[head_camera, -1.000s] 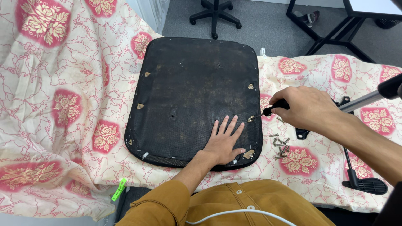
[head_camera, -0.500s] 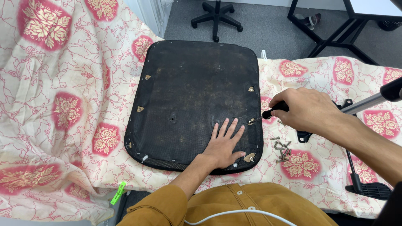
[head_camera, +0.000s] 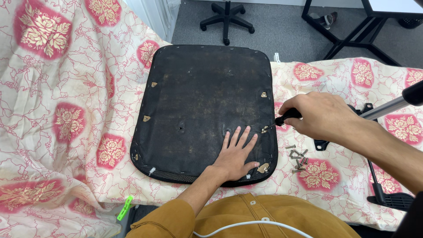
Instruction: The person uses a screwdriver to remove multiple screws from the underside of a black chair seat. The screws are placed on the patterned cloth nearby. The chair base remains detached beside the seat.
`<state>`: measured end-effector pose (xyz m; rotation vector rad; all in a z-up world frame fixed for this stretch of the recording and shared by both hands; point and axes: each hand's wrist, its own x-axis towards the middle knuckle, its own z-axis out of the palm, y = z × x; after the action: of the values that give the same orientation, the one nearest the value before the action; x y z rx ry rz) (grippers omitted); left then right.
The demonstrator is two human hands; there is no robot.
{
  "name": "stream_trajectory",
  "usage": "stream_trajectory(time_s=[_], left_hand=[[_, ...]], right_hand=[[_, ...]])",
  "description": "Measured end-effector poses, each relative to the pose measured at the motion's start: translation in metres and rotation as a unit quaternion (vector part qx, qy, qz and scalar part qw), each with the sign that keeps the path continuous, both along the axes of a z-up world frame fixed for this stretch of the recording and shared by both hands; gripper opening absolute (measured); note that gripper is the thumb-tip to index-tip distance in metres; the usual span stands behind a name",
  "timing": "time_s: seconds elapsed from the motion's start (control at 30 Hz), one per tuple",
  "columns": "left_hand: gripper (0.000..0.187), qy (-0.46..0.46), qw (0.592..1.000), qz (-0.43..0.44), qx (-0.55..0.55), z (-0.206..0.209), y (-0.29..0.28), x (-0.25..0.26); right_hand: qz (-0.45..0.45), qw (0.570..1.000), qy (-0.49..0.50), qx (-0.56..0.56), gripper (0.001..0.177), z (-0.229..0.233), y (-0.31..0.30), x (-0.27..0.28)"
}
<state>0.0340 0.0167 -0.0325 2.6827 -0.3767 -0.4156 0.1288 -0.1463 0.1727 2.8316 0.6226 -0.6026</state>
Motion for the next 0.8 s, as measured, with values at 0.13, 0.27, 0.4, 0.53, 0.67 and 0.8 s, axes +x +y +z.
stream_trajectory(time_s=[0.13,0.27,0.4,0.53,0.67,0.8], left_hand=[[0.087,-0.028,0.999,0.005,-0.018,0.0,0.001,-0.003],[0.087,-0.057,0.997,0.009,-0.047,0.002,0.002,-0.005],[0.086,-0.092,0.993,0.014,-0.066,0.004,0.001,-0.002],[0.088,-0.12,0.991,0.008,-0.063,0.003,0.0,0.005],[0.088,-0.118,0.991,0.002,-0.068,0.0,-0.002,0.014],[0.086,-0.126,0.99,-0.014,-0.063,-0.003,-0.005,0.025]], right_hand=[[0.08,0.995,-0.03,0.058,0.031,-0.001,0.001,-0.003],[0.042,0.998,-0.015,0.034,0.029,0.001,0.003,-0.001],[0.038,0.999,-0.019,0.027,0.027,-0.004,0.001,0.003],[-0.006,0.999,-0.02,0.037,0.039,-0.016,-0.004,0.007],[-0.102,0.993,0.032,0.047,0.053,-0.022,-0.015,0.016],[-0.084,0.995,0.05,0.004,0.047,-0.014,-0.019,0.014]])
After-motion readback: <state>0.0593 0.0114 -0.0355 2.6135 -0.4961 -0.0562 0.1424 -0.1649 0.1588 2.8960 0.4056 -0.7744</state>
